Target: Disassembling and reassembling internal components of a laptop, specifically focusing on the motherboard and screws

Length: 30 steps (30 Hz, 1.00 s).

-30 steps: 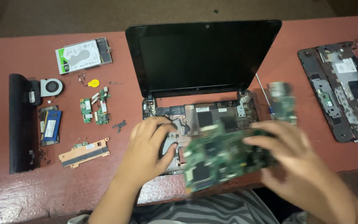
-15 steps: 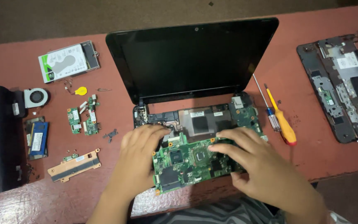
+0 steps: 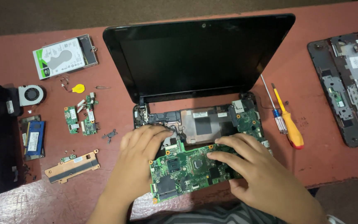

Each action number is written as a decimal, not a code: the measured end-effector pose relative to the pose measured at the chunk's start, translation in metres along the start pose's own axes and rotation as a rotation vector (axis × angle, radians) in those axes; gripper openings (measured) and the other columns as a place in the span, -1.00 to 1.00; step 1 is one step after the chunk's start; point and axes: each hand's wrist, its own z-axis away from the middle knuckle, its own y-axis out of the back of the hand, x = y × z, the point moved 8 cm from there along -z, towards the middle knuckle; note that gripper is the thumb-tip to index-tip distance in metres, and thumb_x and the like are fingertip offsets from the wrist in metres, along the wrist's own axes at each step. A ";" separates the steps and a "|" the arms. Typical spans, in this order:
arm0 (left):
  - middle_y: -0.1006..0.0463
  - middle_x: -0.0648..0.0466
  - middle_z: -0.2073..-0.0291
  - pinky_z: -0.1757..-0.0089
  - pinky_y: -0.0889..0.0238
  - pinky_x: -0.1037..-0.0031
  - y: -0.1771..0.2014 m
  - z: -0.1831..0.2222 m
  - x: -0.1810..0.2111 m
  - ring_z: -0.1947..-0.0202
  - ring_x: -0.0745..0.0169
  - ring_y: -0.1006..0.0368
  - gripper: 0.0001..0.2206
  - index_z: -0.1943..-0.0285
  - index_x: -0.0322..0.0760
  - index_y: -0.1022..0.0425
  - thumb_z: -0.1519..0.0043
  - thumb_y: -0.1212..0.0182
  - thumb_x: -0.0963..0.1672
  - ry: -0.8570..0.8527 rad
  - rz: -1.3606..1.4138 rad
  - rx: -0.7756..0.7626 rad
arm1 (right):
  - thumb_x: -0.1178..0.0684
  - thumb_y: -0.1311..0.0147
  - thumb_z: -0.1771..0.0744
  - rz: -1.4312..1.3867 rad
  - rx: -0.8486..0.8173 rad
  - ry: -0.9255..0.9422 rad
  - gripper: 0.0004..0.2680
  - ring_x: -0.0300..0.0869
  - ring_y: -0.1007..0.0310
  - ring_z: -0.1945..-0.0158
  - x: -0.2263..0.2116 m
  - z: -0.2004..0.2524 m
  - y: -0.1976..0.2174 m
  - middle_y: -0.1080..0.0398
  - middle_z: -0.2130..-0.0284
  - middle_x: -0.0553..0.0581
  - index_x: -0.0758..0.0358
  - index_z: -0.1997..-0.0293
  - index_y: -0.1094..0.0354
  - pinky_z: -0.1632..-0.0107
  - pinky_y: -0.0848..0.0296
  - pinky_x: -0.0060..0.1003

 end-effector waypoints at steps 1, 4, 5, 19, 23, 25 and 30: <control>-0.40 0.09 -0.22 -0.16 0.03 0.10 0.003 -0.001 0.001 -0.25 -0.02 -0.23 -0.39 -0.34 -0.17 -0.33 0.00 -0.15 -0.10 -0.010 0.009 0.021 | 0.16 -0.15 -0.21 0.014 -0.001 0.006 -0.52 -0.01 -0.09 -0.36 0.000 0.000 0.000 -0.23 -0.29 -0.05 -0.13 -0.30 -0.36 -0.24 -0.22 0.13; -0.41 0.11 -0.21 -0.14 0.02 0.11 0.003 -0.002 0.002 -0.23 0.02 -0.25 -0.42 -0.33 -0.13 -0.34 -0.13 -0.15 0.09 -0.004 -0.001 0.018 | 0.16 -0.16 -0.19 0.034 0.055 0.045 -0.53 0.00 -0.18 -0.28 -0.006 -0.002 0.005 -0.27 -0.24 -0.01 -0.08 -0.25 -0.39 -0.20 -0.27 0.09; -0.41 0.11 -0.21 -0.14 0.02 0.11 0.002 -0.001 0.001 -0.23 0.02 -0.25 -0.42 -0.33 -0.13 -0.34 -0.13 -0.15 0.09 -0.003 0.001 0.014 | 0.16 -0.16 -0.19 0.032 0.054 0.042 -0.53 0.00 -0.18 -0.28 -0.006 -0.002 0.005 -0.27 -0.24 -0.01 -0.08 -0.25 -0.39 -0.20 -0.27 0.09; -0.37 0.15 -0.24 -0.20 0.08 0.16 0.005 -0.001 0.000 -0.25 0.03 -0.22 -0.32 -0.33 -0.16 -0.34 0.12 -0.05 -0.26 0.032 0.077 -0.013 | 0.15 -0.20 -0.22 0.007 0.039 0.043 -0.54 0.03 -0.13 -0.33 -0.005 -0.008 0.002 -0.24 -0.24 0.03 -0.07 -0.29 -0.37 -0.24 -0.20 0.17; -0.35 0.11 -0.26 -0.18 0.08 0.13 0.002 0.001 -0.002 -0.26 0.00 -0.20 -0.13 -0.35 -0.19 -0.31 0.34 0.00 -0.37 0.018 0.062 -0.023 | 0.16 -0.18 -0.21 -0.001 0.032 0.029 -0.53 0.01 -0.14 -0.32 -0.004 -0.009 0.003 -0.26 -0.22 0.01 -0.10 -0.29 -0.38 -0.20 -0.25 0.14; -0.34 0.13 -0.26 -0.19 0.08 0.16 -0.001 0.002 -0.004 -0.26 0.01 -0.19 -0.11 -0.35 -0.20 -0.31 0.36 -0.02 -0.39 0.029 0.039 -0.040 | 0.12 -0.19 -0.23 -0.020 -0.023 -0.014 -0.53 0.01 -0.10 -0.34 0.000 -0.007 -0.002 -0.23 -0.25 -0.02 -0.14 -0.31 -0.37 -0.21 -0.22 0.19; -0.34 0.10 -0.26 -0.21 0.10 0.12 0.003 0.001 0.000 -0.28 0.01 -0.19 -0.19 -0.35 -0.21 -0.30 0.25 0.06 -0.35 0.029 0.072 -0.028 | 0.12 -0.18 -0.21 -0.013 0.025 0.000 -0.53 0.01 -0.14 -0.32 -0.007 -0.005 0.004 -0.26 -0.24 0.00 -0.11 -0.30 -0.38 -0.20 -0.26 0.15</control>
